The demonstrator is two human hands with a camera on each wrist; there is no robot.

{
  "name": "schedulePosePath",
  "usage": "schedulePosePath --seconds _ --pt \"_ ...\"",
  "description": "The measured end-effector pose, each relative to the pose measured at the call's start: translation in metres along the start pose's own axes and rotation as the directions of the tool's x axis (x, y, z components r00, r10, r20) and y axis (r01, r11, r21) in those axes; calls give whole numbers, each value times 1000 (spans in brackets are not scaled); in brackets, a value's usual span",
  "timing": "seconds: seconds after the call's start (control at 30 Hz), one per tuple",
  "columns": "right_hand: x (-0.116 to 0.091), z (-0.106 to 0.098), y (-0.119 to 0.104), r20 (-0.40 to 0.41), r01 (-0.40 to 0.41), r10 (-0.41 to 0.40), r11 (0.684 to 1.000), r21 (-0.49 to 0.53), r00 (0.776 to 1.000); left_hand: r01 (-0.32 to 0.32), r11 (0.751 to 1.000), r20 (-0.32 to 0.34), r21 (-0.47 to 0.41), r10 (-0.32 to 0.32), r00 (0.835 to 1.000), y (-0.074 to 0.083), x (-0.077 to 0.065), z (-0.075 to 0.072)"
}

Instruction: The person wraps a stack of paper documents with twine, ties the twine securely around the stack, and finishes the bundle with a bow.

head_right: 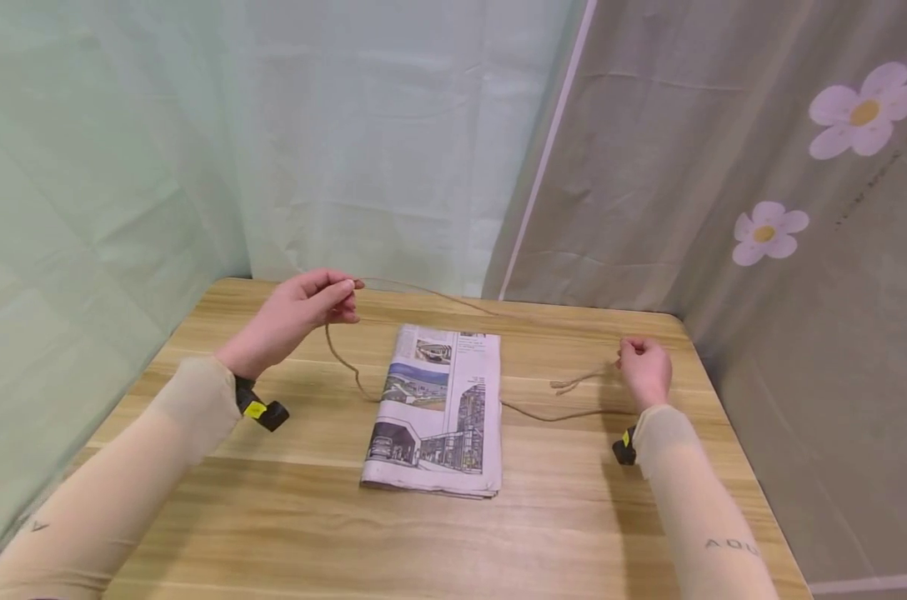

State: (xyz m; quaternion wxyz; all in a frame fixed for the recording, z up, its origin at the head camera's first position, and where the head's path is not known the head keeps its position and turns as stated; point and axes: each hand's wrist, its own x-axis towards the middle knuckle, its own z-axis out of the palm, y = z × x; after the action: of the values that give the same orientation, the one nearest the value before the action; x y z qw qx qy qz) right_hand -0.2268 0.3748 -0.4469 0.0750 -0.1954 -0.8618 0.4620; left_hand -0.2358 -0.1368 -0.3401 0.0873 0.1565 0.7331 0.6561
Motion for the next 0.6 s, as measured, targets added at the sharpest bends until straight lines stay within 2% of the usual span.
schedulePosePath --seconds 0.13,0.27,0.37,0.43,0.5,0.6 --pt "-4 -2 2 41 32 -28 992 -122 999 -26 1000 -9 -6 26 1000 6 4 15" --pt "-10 -6 3 50 90 -82 981 -174 995 -8 999 -12 46 9 1000 3 7 24" --pt "-15 -11 4 74 162 -149 960 -229 986 15 998 -20 57 -14 1000 -1 7 28" --pt "-19 -16 7 129 224 -195 933 -281 972 26 998 -24 60 -24 999 -3 7 29" --pt "-24 -22 10 210 294 -233 896 -334 950 32 997 -25 63 -31 999 -5 6 30" --pt "-28 -29 16 354 397 -261 827 -397 898 36 997 -30 71 -34 999 -7 5 30"
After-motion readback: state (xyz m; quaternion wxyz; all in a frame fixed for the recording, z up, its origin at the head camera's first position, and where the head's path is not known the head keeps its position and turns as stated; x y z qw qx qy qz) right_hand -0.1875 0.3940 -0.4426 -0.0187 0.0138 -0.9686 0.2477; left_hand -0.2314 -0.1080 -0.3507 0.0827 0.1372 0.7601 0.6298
